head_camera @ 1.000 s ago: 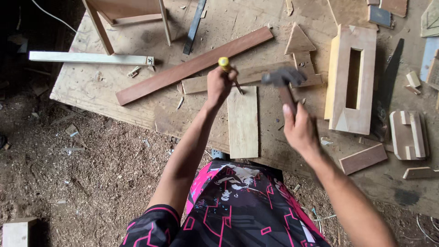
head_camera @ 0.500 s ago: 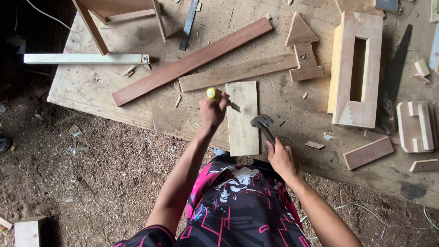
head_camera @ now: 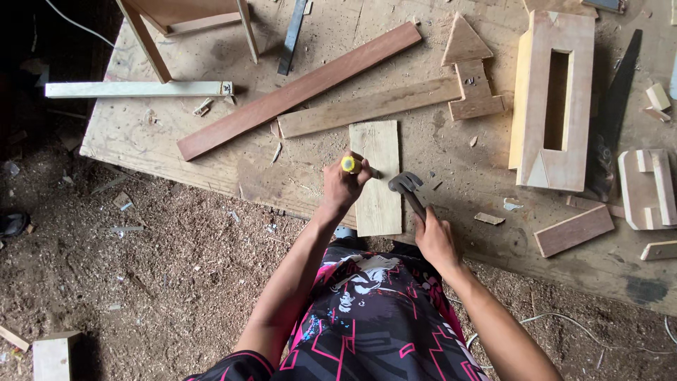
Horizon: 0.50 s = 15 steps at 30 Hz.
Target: The person uses a chisel and hammer to carve a rectangular piece of wood on a workbench. They repeatedly strike the chisel to remove wood, then scrape the surface with the chisel. The person flips the wood over and continues working on the other side.
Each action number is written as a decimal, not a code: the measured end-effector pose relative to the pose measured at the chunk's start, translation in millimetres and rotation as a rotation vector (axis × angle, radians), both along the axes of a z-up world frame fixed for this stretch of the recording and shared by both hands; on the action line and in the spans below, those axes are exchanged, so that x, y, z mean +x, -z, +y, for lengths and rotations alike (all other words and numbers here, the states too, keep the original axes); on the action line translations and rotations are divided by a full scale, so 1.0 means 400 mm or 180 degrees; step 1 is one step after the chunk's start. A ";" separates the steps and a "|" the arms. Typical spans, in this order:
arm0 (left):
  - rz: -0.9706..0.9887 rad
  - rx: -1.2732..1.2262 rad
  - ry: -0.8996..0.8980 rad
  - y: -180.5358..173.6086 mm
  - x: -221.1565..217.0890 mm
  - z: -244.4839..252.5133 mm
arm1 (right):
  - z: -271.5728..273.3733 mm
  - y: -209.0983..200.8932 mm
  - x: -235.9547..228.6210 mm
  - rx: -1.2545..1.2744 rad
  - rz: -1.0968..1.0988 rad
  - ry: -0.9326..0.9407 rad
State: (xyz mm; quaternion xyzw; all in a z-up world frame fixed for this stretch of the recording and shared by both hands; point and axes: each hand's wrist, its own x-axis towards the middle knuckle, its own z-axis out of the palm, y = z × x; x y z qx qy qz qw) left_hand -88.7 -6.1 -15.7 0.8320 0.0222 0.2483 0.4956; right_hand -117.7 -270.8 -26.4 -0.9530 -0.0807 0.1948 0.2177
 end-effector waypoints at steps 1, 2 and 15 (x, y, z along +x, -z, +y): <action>-0.0051 0.0009 -0.0014 -0.004 -0.002 -0.005 | -0.001 -0.001 0.002 0.0115 -0.0032 0.0007; -0.0099 0.0020 -0.0030 -0.008 -0.005 -0.008 | -0.001 -0.002 0.003 0.0231 -0.0059 0.0013; 0.0448 0.0080 0.0242 -0.057 0.022 -0.020 | -0.002 -0.025 0.007 0.0056 0.0157 0.0056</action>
